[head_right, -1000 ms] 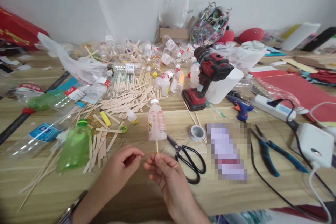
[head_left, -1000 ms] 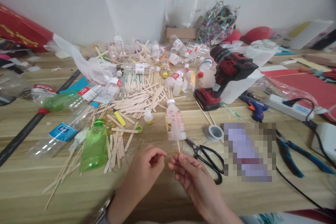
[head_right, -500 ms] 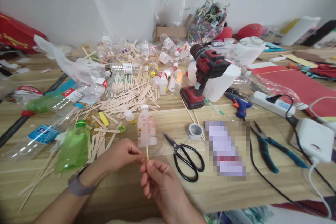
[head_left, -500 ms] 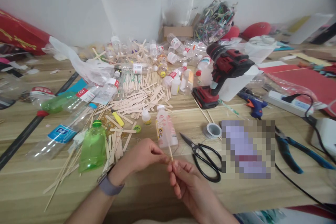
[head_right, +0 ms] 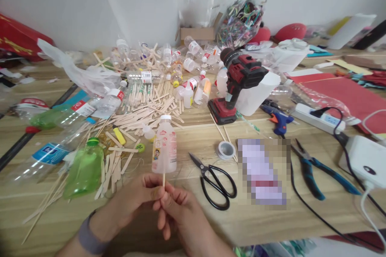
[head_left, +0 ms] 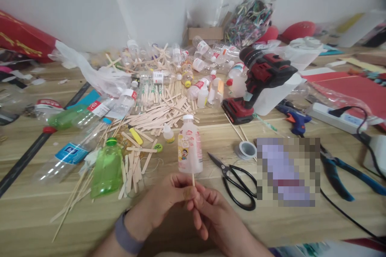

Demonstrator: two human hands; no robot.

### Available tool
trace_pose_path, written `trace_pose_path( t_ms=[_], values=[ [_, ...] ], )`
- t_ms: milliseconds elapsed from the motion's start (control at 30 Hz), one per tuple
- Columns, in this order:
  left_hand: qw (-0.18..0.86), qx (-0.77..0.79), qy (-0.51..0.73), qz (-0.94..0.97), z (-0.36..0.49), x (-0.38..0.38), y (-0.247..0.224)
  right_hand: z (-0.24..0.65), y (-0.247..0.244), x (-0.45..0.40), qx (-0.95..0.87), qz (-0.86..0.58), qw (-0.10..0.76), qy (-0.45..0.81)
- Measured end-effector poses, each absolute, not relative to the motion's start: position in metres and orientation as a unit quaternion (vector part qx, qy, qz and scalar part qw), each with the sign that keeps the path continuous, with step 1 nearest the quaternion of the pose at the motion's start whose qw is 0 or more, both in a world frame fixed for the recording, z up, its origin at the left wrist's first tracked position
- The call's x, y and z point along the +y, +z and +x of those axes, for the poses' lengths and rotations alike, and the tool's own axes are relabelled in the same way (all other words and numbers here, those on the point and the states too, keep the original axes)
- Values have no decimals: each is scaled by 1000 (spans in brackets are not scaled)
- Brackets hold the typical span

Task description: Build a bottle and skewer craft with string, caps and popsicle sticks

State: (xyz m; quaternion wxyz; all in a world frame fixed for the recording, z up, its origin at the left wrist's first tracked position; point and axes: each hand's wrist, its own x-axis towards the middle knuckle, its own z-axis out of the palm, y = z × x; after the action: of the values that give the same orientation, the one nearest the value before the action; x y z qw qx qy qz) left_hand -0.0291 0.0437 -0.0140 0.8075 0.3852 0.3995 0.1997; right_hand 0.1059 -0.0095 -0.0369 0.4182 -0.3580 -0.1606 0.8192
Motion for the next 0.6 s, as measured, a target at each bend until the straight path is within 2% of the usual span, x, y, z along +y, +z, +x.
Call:
trace_pose_path(
  t_ms=[267,467,600],
  values=[
    [804,405,245,361,-33,38,-12,109,-47,-12,-117,-333,432,830],
    [801,409,255,355,-26,28,-16,104,-48,-13,-30,-303,409,860],
    [802,414,275,332,-23,28,-15,105,-46,-12,39,-278,423,861]
  ],
)
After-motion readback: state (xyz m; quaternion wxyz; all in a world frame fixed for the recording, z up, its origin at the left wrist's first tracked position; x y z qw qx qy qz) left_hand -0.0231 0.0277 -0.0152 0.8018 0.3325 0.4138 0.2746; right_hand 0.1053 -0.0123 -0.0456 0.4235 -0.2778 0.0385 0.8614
